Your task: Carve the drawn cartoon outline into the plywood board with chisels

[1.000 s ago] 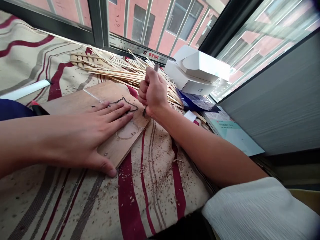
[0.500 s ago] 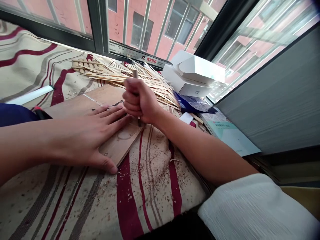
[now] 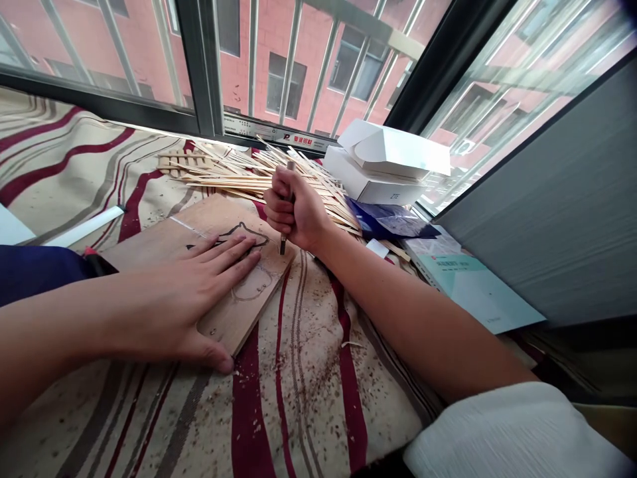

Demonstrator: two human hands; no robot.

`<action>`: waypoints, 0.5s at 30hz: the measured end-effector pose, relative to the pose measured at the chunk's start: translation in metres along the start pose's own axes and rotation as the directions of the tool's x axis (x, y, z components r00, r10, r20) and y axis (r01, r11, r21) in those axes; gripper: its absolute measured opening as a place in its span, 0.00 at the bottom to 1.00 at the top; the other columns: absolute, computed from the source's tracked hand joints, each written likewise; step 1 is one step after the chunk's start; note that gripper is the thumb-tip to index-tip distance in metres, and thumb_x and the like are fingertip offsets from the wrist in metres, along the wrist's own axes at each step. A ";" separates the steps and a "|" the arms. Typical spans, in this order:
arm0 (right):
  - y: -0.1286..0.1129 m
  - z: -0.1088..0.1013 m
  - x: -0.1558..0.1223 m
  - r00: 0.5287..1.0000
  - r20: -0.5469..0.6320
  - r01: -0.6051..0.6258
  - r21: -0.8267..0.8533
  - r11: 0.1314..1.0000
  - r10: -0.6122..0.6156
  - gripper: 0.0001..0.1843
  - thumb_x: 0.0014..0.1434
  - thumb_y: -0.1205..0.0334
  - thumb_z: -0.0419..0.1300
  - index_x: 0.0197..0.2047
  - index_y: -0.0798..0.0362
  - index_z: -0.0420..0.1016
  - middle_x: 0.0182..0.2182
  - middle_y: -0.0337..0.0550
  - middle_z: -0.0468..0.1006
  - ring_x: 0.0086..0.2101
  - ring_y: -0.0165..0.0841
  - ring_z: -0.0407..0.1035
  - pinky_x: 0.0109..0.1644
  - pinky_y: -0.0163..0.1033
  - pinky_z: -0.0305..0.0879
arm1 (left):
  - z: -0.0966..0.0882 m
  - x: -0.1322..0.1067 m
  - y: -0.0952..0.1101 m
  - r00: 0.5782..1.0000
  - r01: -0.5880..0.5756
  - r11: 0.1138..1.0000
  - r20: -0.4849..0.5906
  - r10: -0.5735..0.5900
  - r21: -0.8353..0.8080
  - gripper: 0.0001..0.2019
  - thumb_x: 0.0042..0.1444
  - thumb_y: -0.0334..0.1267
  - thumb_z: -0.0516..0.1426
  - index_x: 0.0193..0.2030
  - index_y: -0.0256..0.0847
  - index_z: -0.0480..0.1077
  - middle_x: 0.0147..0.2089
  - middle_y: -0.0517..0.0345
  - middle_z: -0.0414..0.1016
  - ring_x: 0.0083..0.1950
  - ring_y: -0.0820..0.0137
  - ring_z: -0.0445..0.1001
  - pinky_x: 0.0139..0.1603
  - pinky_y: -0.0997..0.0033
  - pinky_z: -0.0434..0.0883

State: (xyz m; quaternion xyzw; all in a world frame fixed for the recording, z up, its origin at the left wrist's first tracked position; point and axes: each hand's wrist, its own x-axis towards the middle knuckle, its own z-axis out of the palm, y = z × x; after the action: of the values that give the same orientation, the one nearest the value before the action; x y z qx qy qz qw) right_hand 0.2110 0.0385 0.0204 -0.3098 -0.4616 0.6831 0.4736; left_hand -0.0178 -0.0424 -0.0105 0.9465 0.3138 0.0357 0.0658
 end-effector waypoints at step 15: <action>0.008 0.017 0.007 0.997 -0.072 0.010 -0.063 0.998 -0.015 0.29 0.75 0.44 0.57 0.26 0.46 0.50 0.15 0.25 0.47 0.18 0.24 0.35 0.17 0.29 0.34 | -0.004 0.013 -0.008 0.992 -0.015 1.000 0.128 0.012 0.022 0.70 0.51 0.80 0.59 0.85 0.35 0.34 0.85 0.35 0.31 0.85 0.37 0.35 0.82 0.41 0.42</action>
State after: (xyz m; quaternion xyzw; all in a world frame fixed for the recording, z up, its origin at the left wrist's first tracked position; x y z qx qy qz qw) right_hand 0.1907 0.0378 0.0197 -0.3462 -0.4673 0.6537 0.4842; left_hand -0.0124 -0.0284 -0.0077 0.9497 0.3029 -0.0280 0.0745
